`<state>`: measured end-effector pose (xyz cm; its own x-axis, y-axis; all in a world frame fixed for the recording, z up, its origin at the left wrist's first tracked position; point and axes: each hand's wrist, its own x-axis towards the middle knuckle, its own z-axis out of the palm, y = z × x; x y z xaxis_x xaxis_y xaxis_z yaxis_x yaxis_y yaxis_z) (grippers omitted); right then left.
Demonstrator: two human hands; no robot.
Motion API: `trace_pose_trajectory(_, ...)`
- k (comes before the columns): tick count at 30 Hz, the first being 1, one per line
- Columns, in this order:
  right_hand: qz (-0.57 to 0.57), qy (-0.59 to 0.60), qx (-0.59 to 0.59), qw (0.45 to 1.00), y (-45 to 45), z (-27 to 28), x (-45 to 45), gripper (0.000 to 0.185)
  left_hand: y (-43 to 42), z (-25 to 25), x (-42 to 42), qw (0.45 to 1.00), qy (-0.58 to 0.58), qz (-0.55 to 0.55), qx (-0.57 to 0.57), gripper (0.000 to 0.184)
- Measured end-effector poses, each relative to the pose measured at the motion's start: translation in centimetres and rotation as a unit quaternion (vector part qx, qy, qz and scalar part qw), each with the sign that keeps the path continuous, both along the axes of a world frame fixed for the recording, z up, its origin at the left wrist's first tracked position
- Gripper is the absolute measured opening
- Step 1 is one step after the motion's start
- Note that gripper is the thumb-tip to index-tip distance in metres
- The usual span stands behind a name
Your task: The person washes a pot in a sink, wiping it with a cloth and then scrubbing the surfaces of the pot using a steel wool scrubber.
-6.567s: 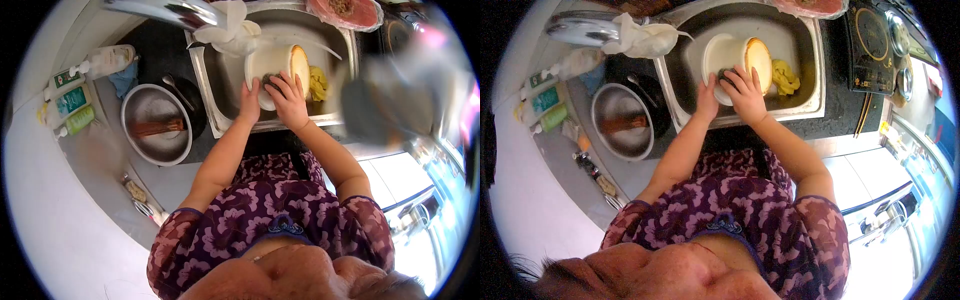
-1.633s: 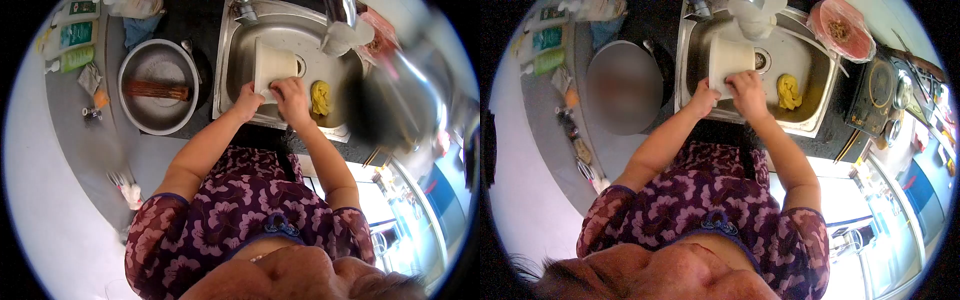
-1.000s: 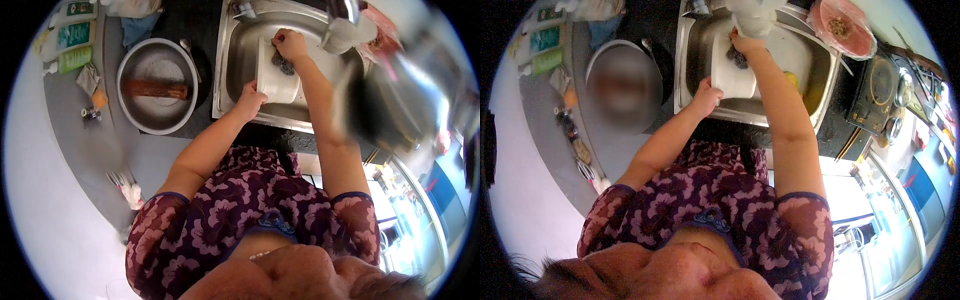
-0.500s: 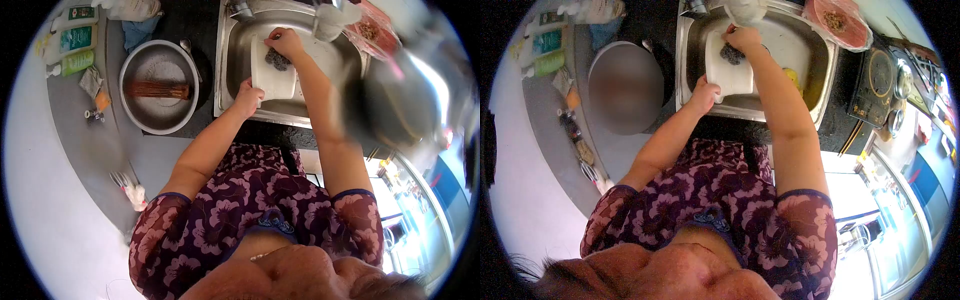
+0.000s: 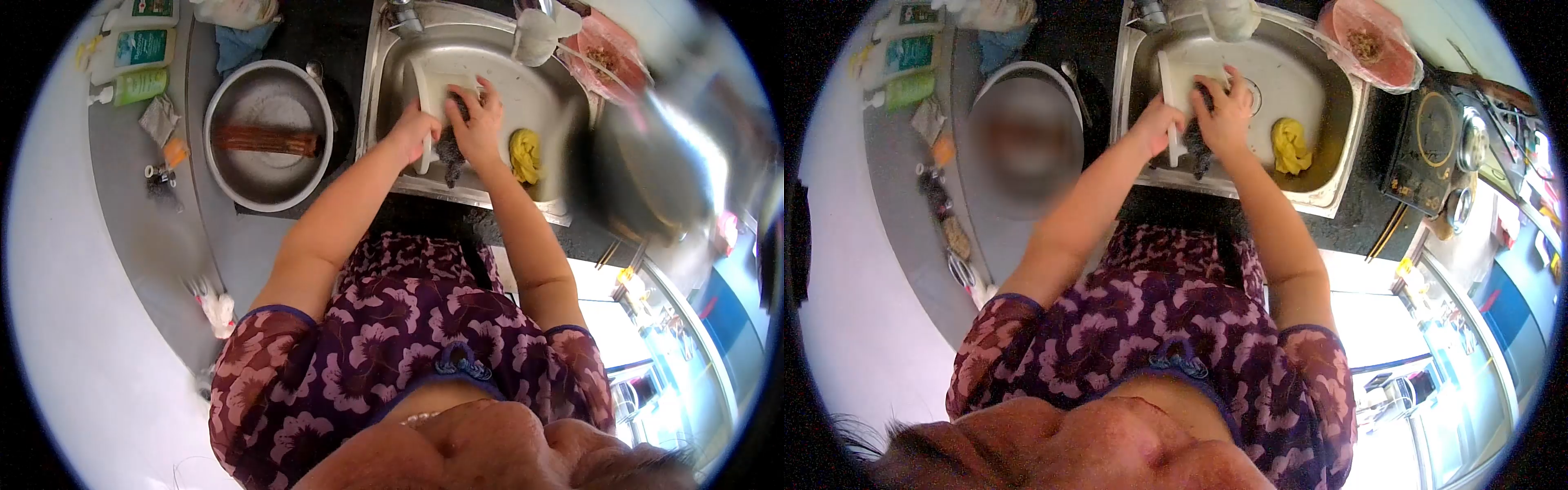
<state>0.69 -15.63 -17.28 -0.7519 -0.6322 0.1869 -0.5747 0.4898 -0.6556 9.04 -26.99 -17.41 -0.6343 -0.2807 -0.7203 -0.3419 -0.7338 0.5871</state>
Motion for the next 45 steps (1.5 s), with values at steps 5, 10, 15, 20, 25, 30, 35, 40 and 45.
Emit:
trace_pose_trajectory(5, -0.077, -0.079, -0.084, 0.99, 1.8, 0.7, 1.4, 0.024, 2.3, 0.5, 1.8, 0.998, -0.01, 0.039, -0.049, 0.054)
trace_pose_trajectory(10, 0.117, 0.054, -0.084, 0.988, 0.8, 0.3, 0.1, 0.017, 2.9, -1.2, 3.2, 0.988, -0.012, 0.038, -0.151, 0.046)
trace_pose_trajectory(15, 0.057, -0.003, 0.01, 0.998, -4.2, -2.2, -5.6, 0.013, 3.5, -1.2, 3.3, 0.988, 0.013, 0.025, -0.153, 0.039)
trace_pose_trajectory(20, 0.178, 0.001, -0.125, 0.976, 1.9, -0.4, 1.7, 0.012, 3.0, 0.1, 2.5, 0.989, -0.004, 0.046, -0.143, 0.04)
trace_pose_trajectory(25, 0.012, -0.034, -0.043, 0.998, -1.7, -2.3, -3.3, 0.008, 3.2, 0.1, 3.0, 0.988, -0.008, 0.021, -0.154, 0.041)
trace_pose_trajectory(30, 0.03, -0.075, -0.032, 0.996, -1.1, -2.2, -3.5, 0.014, 3.1, 0.5, 2.1, 0.99, -0.016, 0.006, -0.139, 0.04)
trace_pose_trajectory(35, 0.071, -0.015, -0.12, 0.99, 1.8, -1.0, 0.9, 0.014, 2.3, -0.9, 3.2, 0.991, -0.035, -0.013, -0.128, 0.038)
trace_pose_trajectory(40, -0.023, -0.141, 0.0, 0.99, -2.0, -4.4, -6.6, 0.018, 2.8, -0.6, 2.4, 0.988, 0.008, -0.041, -0.146, 0.039)
trace_pose_trajectory(45, 0.066, -0.025, -0.129, 0.989, 4.2, -1.6, 1.3, 0.011, 3.1, 0.3, 2.1, 0.992, 0.007, 0.001, -0.128, 0.038)
